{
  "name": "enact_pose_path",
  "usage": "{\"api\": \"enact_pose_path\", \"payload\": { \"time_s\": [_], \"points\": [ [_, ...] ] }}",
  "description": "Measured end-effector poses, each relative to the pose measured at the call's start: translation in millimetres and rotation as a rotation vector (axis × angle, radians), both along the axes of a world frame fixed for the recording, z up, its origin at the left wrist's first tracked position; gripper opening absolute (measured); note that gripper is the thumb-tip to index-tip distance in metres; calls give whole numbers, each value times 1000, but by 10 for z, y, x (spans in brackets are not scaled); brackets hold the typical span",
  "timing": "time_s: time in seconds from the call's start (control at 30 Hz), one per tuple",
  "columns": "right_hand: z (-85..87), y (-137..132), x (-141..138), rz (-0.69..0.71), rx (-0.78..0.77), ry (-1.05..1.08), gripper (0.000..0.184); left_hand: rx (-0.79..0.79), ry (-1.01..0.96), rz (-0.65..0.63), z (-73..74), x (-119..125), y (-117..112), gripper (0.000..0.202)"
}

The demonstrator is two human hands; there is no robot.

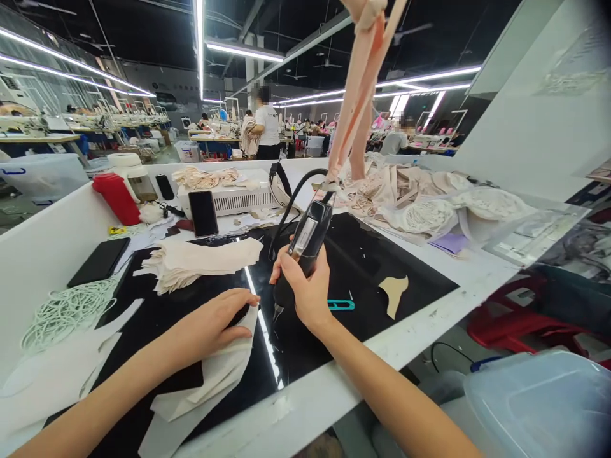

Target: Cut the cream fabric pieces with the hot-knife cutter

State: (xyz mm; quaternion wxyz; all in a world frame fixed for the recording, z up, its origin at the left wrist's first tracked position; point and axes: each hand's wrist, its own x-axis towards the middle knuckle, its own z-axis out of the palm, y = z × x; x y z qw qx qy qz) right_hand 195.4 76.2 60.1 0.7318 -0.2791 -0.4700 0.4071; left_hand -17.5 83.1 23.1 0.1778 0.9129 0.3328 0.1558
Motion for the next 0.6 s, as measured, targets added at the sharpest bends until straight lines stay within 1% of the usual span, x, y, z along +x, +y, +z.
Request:
{"api": "enact_pose_path", "payload": {
  "time_s": [0.07,0.27,0.47,0.6],
  "points": [
    [15,-7,-23,14,0,6,30,-46,27,7,-20,5,36,51],
    [50,26,-100,32,2,26,29,-100,79,15,-58,-41,4,54],
    [-9,88,-217,39,10,-1,32,-72,185,0,-57,-109,-11,53],
    [-53,116,-286,-6,6,-40,34,-37,213,5,-70,-155,-47,56]
  ]
}}
